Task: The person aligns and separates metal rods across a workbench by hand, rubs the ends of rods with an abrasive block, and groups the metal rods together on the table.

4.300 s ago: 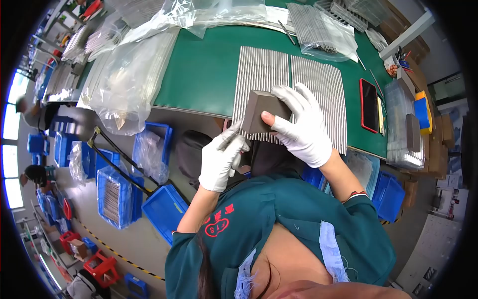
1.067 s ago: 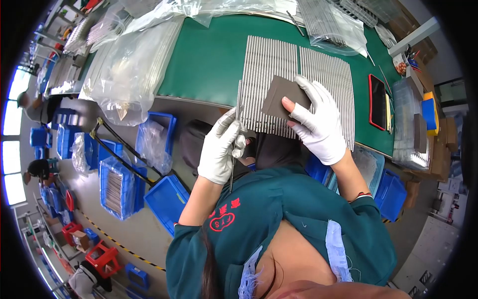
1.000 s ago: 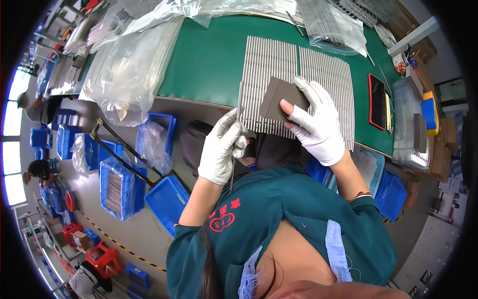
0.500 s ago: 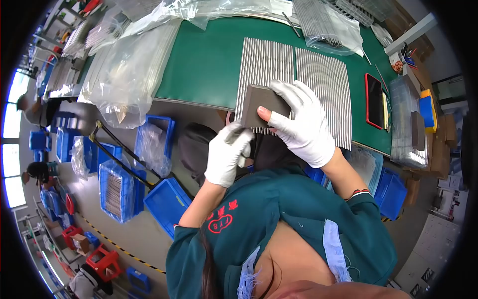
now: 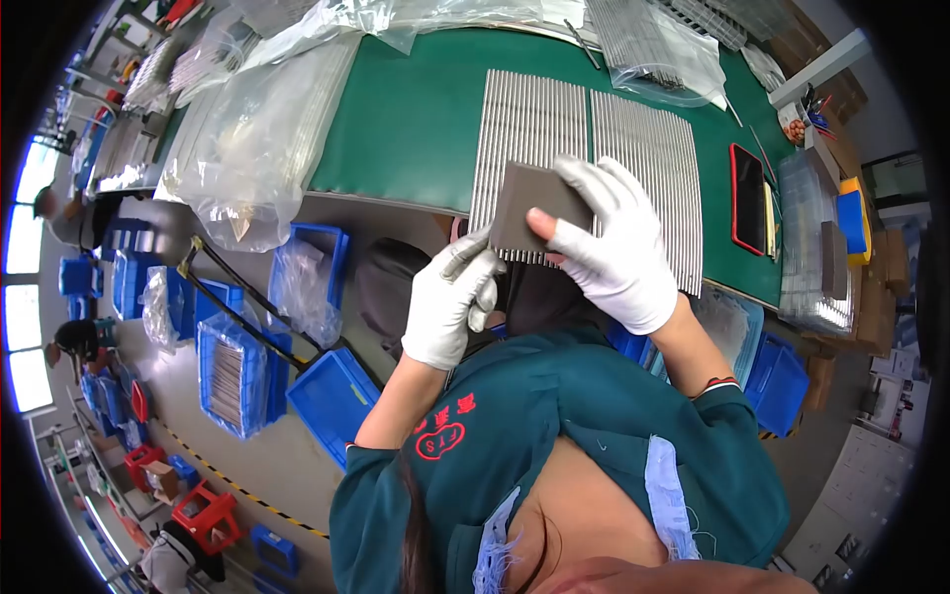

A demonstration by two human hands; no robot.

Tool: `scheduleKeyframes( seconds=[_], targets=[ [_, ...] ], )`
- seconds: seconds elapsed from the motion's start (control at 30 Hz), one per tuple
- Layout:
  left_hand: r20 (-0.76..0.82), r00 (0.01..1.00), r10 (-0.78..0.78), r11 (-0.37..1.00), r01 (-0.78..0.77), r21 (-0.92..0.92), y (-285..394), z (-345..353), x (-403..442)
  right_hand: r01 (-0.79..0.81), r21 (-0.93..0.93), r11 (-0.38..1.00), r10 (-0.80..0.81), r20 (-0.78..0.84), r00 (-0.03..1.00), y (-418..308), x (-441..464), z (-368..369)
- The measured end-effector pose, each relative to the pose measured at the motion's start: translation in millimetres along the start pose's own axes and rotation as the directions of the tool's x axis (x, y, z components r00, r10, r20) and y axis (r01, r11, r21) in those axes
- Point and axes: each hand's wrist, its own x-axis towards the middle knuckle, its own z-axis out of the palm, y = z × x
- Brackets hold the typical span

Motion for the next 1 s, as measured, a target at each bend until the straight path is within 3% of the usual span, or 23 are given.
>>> scheduleKeyframes(
  seconds=[0.03, 0.13, 0.23, 0.37, 0.47, 0.5, 0.53, 0.6, 0.7, 0.9, 1.0],
  targets=[
    [0.088, 0.996, -0.024, 0.996, 0.016, 0.090, 0, 0, 0, 0.016, 0.023, 1.000, -0.016, -0.017, 1.000, -4, 5, 5],
    [0.051, 0.989, -0.142, 0.967, 0.127, 0.222, 0, 4, -6, 0.103, 0.035, 0.994, -0.101, -0.038, 0.994, -7, 7, 12],
    [0.010, 0.999, 0.032, 0.999, -0.032, -0.011, 4, -4, -3, 0.068, 0.006, 0.998, -0.068, -0.024, 0.997, 3, -1, 7],
    [0.134, 0.971, -0.196, 0.961, 0.163, 0.223, -4, 2, -2, 0.099, 0.041, 0.994, -0.095, -0.081, 0.992, -6, 7, 9],
    [0.063, 0.997, -0.043, 0.998, 0.046, -0.053, 0, -2, -1, 0.090, 0.039, 0.995, -0.086, -0.092, 0.992, 9, -1, 8],
    [0.143, 0.990, -0.006, 0.990, 0.027, -0.141, 5, -12, 2, 0.017, 0.005, 1.000, -0.017, -0.029, 0.999, 13, -5, 3],
    [0.162, 0.987, 0.017, 0.991, 0.005, -0.132, 7, -17, 3, -0.018, -0.086, 0.996, 0.025, 0.076, 0.997, 20, -12, 0],
    [0.166, 0.986, -0.007, 0.977, 0.042, -0.208, 12, -16, 2, -0.104, -0.045, 0.994, 0.104, 0.020, 0.994, 20, -20, -1],
    [0.181, 0.983, -0.029, 0.966, 0.075, -0.248, 6, -17, 6, -0.064, -0.026, 0.998, 0.063, -0.037, 0.997, 15, -18, -6],
    [0.168, 0.985, -0.030, 0.989, 0.054, -0.137, 3, -9, 1, 0.058, 0.018, 0.998, -0.058, -0.021, 0.998, 1, -5, -2],
    [0.163, 0.980, -0.112, 0.976, 0.077, 0.205, -13, -6, 1, 0.123, 0.020, 0.992, -0.121, -0.052, 0.991, -10, 7, 9]
  ],
)
